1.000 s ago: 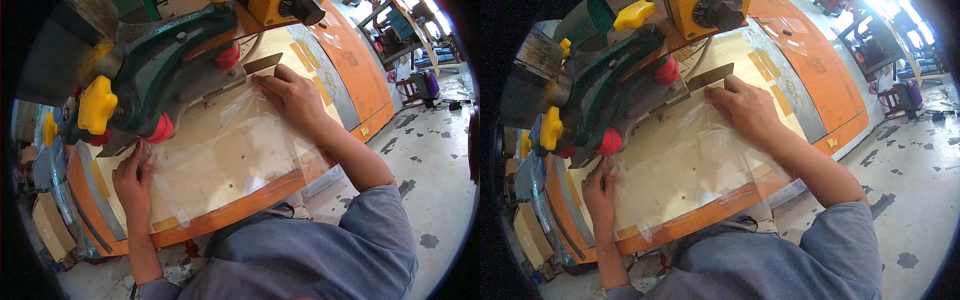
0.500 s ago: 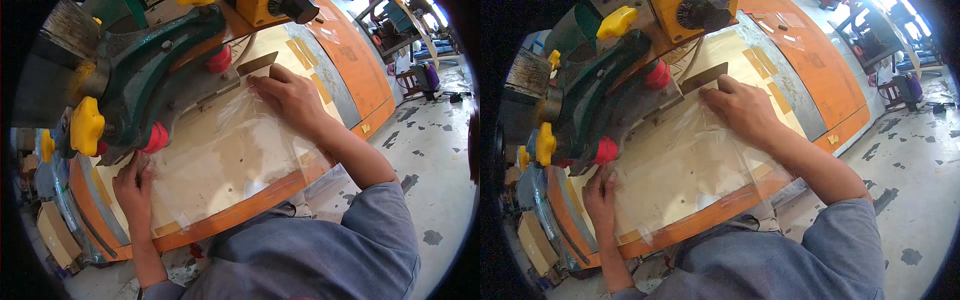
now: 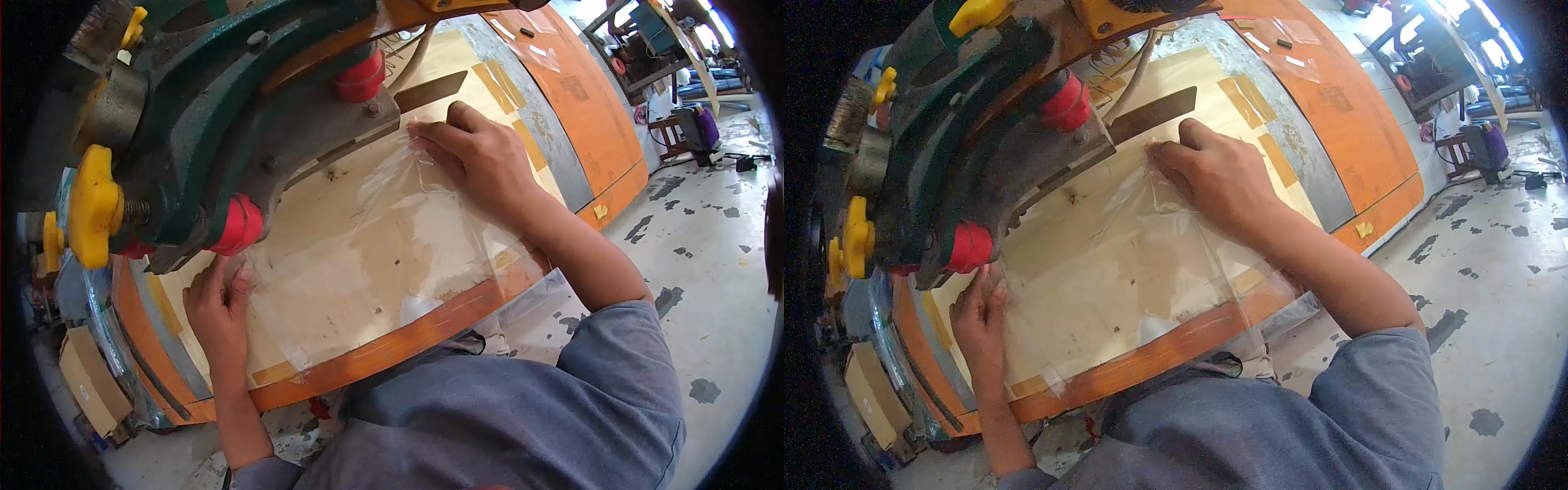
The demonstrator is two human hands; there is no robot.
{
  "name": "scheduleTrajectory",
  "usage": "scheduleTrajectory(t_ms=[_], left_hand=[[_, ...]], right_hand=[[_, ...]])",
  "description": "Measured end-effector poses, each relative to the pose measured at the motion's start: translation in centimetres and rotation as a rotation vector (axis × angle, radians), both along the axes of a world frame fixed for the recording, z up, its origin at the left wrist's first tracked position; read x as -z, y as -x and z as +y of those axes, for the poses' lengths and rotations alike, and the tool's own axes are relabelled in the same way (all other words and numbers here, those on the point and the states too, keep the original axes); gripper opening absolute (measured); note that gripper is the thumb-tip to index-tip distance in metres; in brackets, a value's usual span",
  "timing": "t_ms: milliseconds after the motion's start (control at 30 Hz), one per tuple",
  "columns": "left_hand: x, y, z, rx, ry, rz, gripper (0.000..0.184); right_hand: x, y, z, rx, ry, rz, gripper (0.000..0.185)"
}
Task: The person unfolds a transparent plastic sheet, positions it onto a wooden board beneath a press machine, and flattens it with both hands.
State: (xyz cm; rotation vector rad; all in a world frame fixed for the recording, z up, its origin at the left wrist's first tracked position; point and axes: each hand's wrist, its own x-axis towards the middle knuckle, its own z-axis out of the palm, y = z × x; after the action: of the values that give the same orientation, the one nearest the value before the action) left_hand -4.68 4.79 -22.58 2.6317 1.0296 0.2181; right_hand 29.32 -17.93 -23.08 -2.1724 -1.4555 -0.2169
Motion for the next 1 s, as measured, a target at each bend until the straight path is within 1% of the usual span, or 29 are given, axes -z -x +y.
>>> scheduleTrajectory(t_ms=[100,167,300,400,433,467,533,633,667,733,767,900,1000], left_hand=[[0.0,-0.4,-0.2,0.009,-0.007,-0.045,0.044],[-0.2,-0.9,-0.6,0.045,-0.057,-0.129,0.042],[0.1,-0.6,-0.3,0.015,-0.041,-0.128,0.043],[0.1,-0.7,-0.3,-0.027,-0.027,-0.080,0.045],[0.6,-0.8,-0.1,0.053,-0.095,-0.134,0.045],[0.7,-0.6,0.2,0.126,-0.174,-0.179,0.046],[-0.3,-0.7,0.2,0.085,-0.035,-0.119,0.050],[-0.2,-0.6,0.2,0.017,-0.126,-0.030,0.052],[-0.2,-0.7,0.1,0.025,-0.125,-0.048,0.052],[-0.1,-0.6,-0.2,0.026,-0.122,-0.070,0.052],[0.2,-0.7,-0.1,0.038,-0.153,-0.091,0.052],[0.7,-0.4,0.2,0.070,-0.224,-0.132,0.050],[-0.1,-0.7,-0.2,0.057,-0.223,-0.071,0.048]], right_hand=[[0.0,-0.1,0.1,0.005,0.004,-0.001,0.020],[0.2,-0.2,0.0,0.000,0.002,-0.008,0.020],[0.0,-0.1,-0.1,-0.009,-0.007,-0.004,0.021],[0.0,-0.2,-0.2,-0.013,0.014,0.029,0.020],[0.1,-0.2,-0.3,-0.043,0.007,0.037,0.020],[0.2,-0.3,-0.4,-0.010,0.006,0.032,0.019],[0.6,0.0,0.5,0.009,-0.012,0.072,0.018],[0.0,0.2,0.5,0.020,0.010,0.097,0.020],[-0.3,0.3,0.5,-0.007,0.002,0.100,0.020],[-0.9,0.4,0.2,0.036,0.094,0.118,0.021],[-0.7,0.2,0.2,0.026,0.098,0.115,0.021],[-0.3,0.1,0.3,0.012,0.027,0.095,0.020],[-0.3,0.1,0.4,0.005,0.022,0.098,0.021]])
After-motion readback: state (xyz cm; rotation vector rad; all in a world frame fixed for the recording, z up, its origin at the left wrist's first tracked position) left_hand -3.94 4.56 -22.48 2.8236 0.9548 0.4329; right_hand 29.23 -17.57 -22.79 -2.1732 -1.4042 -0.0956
